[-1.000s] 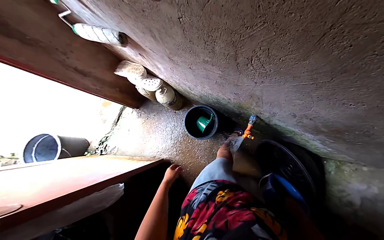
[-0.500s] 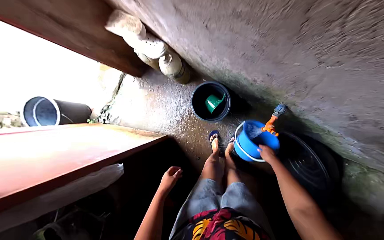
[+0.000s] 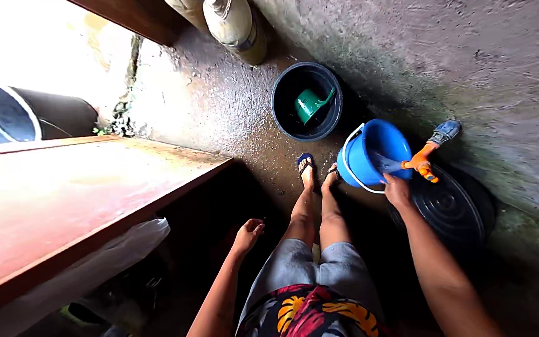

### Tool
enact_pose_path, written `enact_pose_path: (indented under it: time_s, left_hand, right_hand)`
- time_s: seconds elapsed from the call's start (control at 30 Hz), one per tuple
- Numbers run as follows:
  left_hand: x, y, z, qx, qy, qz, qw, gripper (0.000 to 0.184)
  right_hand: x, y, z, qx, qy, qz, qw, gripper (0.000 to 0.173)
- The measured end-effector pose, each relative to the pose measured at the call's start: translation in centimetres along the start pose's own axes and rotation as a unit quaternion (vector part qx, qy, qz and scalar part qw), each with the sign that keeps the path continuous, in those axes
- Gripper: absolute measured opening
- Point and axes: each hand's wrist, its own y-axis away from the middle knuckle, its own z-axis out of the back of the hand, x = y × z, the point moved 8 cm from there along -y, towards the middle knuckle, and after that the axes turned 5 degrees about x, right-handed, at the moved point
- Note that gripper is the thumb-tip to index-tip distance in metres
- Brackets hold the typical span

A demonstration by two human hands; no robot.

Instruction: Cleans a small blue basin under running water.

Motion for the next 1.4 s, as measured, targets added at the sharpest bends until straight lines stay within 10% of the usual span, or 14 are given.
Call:
enact_pose_path:
  time_s: [0.17, 0.4, 0.57, 0.77, 0.93, 1.17, 1.4]
  left_hand:
    - [-2.9, -1.7, 0.7, -0.002, 0.004, -0.001, 1.000, 0.033]
    - [-9.3, -3.7, -2.7, 0.053, -0.002, -0.072, 0.996, 0.033]
    - [-10.6, -4.4, -3.0, 0.042, -0.005, -0.096, 0.994, 0.031]
    - [-10.9, -5.2, -4.5, 0.050, -0.035, -0.087, 0.994, 0.032]
    - [-13.8, -5.9, -5.6, 0.048, -0.024, -0.102, 0.993, 0.030]
    - [-29.4, -6.8, -19.8, 0.159, 0.037, -0.247, 0.955, 0.027]
    - [-37.0, -9.5, -36.3, 0.280, 0.102, -0.202, 0.933, 0.025]
  right_hand:
    - [2.2, -0.7, -1.0, 0.118, 0.019, -0.162, 0.980, 0.039]
    - [3.2, -0.4, -2.7, 0.039, 0.019, 0.023, 0.999, 0.035]
    - [5.0, -2.4, -1.8, 0.053, -0.033, -0.151, 0.987, 0.038]
    - [5.4, -1.3, -3.0, -0.012, -0.003, 0.047, 0.999, 0.036]
    - [2.4, -2.7, -2.1, 0.023, -0.049, -0.148, 0.987, 0.037]
    - [3.7, 0.0, -3.6, -0.060, -0.023, 0.138, 0.988, 0.036]
    - [1.6, -2.1, -2.2, 0.001, -0.116, -0.095, 0.989, 0.052]
